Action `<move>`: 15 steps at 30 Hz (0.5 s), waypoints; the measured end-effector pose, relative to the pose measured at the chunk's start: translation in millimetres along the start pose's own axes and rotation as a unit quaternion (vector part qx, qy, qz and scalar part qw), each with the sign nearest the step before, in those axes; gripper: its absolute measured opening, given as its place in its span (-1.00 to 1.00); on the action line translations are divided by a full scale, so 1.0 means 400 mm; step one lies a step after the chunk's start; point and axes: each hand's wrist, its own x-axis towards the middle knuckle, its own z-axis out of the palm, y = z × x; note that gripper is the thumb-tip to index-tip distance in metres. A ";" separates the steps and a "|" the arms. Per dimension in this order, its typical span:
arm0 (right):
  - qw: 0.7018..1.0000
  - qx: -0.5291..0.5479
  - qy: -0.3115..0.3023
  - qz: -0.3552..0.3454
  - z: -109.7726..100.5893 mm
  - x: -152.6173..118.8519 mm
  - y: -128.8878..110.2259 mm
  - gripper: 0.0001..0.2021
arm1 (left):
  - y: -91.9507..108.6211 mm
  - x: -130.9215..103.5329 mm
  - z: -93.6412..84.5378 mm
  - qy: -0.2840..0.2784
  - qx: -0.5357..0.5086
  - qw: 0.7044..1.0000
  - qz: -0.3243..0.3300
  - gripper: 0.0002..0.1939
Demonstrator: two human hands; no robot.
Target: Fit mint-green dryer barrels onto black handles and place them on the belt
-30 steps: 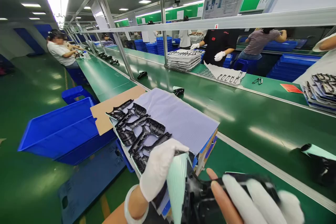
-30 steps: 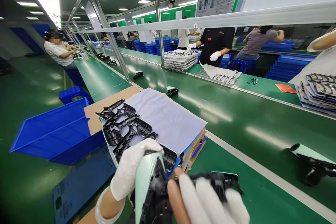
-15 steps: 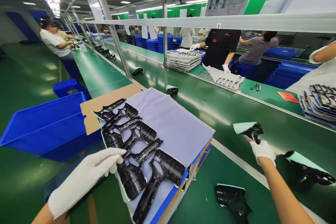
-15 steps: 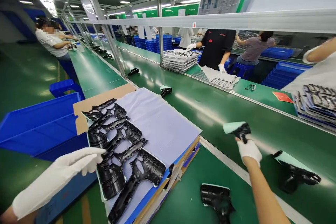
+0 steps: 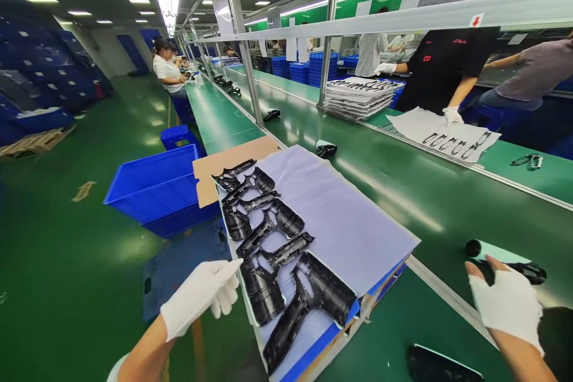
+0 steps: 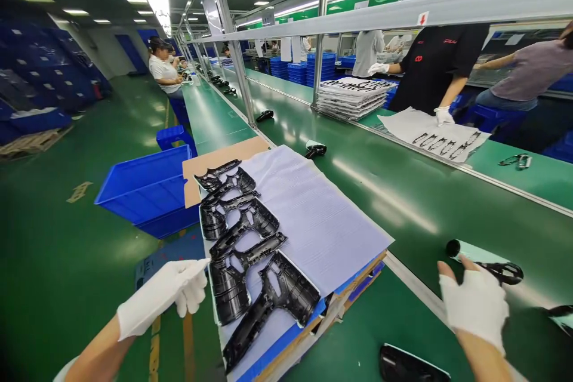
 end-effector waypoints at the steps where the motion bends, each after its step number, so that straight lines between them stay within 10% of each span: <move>1: 0.997 -0.032 -0.007 -0.063 0.001 -0.064 -0.069 -0.62 | -0.006 0.001 0.010 -0.008 0.002 1.000 -0.004 -0.44; 5: 0.904 0.029 -0.014 -0.426 -0.005 -0.361 -0.354 -0.72 | -0.046 0.015 0.052 -0.034 -0.001 0.999 0.004 -0.45; 7: 0.865 -0.024 -0.072 -0.496 0.001 -0.488 -0.460 -0.73 | -0.065 0.022 0.060 -0.040 -0.017 0.999 0.011 -0.46; 15: 0.857 -0.176 -0.200 -0.442 0.028 -0.671 -0.568 -0.60 | -0.063 0.002 -0.018 -0.038 -0.127 0.989 0.063 -0.56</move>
